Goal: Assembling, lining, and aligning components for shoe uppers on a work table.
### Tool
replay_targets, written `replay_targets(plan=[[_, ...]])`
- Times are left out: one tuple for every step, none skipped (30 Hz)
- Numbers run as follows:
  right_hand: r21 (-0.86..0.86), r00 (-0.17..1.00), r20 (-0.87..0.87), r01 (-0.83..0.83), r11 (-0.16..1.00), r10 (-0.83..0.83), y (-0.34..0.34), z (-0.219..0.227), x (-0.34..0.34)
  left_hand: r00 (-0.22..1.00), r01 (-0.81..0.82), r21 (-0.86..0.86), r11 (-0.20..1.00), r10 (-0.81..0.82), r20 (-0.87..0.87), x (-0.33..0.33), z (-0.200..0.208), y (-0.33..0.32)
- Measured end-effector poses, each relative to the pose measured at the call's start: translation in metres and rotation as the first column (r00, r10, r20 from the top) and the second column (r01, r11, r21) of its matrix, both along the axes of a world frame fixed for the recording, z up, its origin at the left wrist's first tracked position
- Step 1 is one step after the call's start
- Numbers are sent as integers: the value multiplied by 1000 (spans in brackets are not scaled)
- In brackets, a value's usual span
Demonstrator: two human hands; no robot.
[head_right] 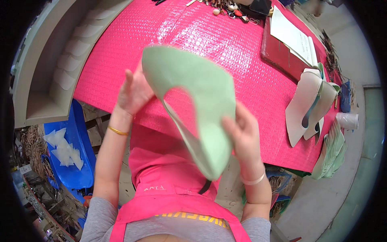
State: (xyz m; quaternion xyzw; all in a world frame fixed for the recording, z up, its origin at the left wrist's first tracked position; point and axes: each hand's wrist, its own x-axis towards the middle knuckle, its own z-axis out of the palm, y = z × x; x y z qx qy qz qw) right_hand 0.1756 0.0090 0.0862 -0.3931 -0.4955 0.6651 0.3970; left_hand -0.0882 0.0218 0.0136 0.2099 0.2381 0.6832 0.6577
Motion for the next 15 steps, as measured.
replay_targets(plan=[[2,993,107,50,999,-50,21,-17,5,961,202,54,978,-208,184,9,-1,0],[3,975,207,87,996,-86,37,-30,7,963,193,57,980,-200,180,17,-1,-2],[9,974,211,87,996,-87,37,-25,7,992,115,-109,987,-121,-46,26,-2,-1],[481,823,457,90,872,-337,38,-20,6,957,-16,-253,967,-59,-285,31,-3,1],[822,591,494,-79,564,-637,40,-15,2,957,-29,-251,968,-45,-288,31,-1,2],[823,591,496,-86,562,-636,36,-6,-11,971,-51,-241,969,-8,-239,37,5,3],[744,670,562,-155,650,-484,25,2,-38,982,-66,-234,970,21,-190,41,10,4],[659,733,603,-233,716,-316,18,5,-58,982,-62,-232,971,18,-189,42,14,5],[492,588,782,-379,784,-206,28,-2,-68,987,-75,-264,962,35,-154,42,19,6],[292,408,909,-485,824,-82,40,-11,-75,991,-87,-294,952,54,-120,41,24,9],[338,490,868,-476,812,-74,36,-16,-76,991,-84,-287,954,51,-121,40,27,11],[380,570,820,-480,791,-48,31,-20,-74,981,-133,-261,956,89,-172,40,29,10],[348,645,764,-421,838,7,28,-21,-73,967,-181,-235,955,128,-222,40,30,10],[348,645,764,-436,830,18,34,-21,-79,964,-198,-234,952,146,-222,41,30,13],[305,685,728,-368,879,34,38,-18,-85,953,-222,-195,956,169,-253,45,31,13]])
